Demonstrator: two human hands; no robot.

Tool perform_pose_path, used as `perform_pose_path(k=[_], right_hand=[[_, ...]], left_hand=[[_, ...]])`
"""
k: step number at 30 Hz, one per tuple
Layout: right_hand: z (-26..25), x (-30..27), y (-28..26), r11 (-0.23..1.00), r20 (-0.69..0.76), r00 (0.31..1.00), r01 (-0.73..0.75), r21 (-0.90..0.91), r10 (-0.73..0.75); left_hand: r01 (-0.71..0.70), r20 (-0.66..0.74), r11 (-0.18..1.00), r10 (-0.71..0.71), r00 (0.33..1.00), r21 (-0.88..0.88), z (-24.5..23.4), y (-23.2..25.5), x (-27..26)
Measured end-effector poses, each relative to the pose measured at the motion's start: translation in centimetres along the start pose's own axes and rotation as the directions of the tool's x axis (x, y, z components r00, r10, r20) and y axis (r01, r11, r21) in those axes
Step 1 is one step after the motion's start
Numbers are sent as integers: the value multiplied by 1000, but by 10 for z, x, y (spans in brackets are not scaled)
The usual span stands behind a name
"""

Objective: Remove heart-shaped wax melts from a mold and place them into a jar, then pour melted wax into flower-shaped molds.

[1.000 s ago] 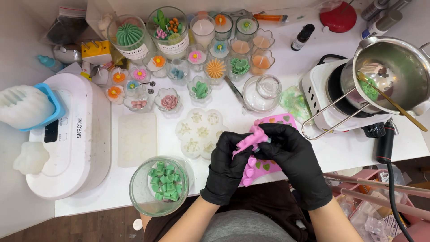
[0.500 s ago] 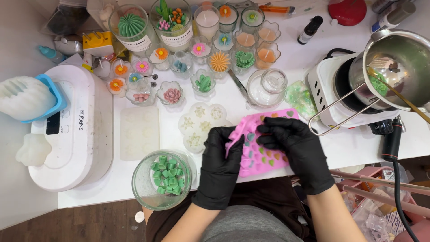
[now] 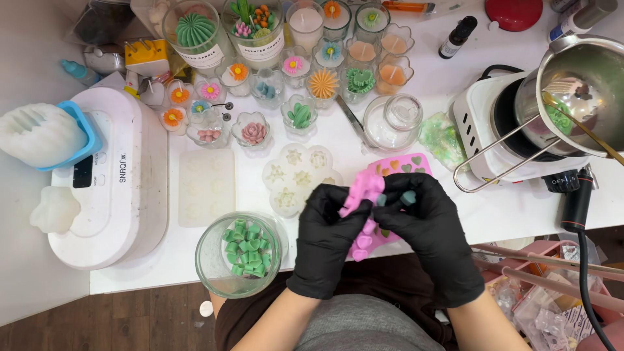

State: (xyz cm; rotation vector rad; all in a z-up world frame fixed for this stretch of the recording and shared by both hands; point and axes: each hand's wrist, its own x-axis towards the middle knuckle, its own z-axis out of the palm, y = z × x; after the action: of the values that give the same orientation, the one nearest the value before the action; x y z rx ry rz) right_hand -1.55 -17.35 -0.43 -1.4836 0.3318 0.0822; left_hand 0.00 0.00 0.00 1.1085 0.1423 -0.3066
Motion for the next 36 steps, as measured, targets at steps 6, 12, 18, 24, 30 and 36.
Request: perform_pose_path(k=[6, 12, 18, 24, 30, 36], right_hand=[[7, 5, 0, 996, -4, 1000, 11, -92, -11], [2, 6, -1, 997, -38, 996, -74, 19, 75], [-11, 3, 9, 929, -29, 980, -176, 326, 196], [-1, -8, -1, 979, 76, 979, -195, 61, 191], [-1, -13, 0, 992, 70, 990, -126, 1, 125], [8, -15, -4, 985, 1, 994, -112, -131, 114]], left_hand=[[81, 60, 997, -81, 995, -4, 4, 0, -5], [-198, 20, 928, 202, 979, 317, -3, -12, 4], [-224, -28, 860, 265, 964, 459, -8, 1, 0], [-35, -92, 809, 110, 990, 587, -7, 7, -1], [-155, -78, 948, 183, 980, 278, -18, -24, 6], [-62, -112, 971, 90, 990, 231, -8, -39, 0]])
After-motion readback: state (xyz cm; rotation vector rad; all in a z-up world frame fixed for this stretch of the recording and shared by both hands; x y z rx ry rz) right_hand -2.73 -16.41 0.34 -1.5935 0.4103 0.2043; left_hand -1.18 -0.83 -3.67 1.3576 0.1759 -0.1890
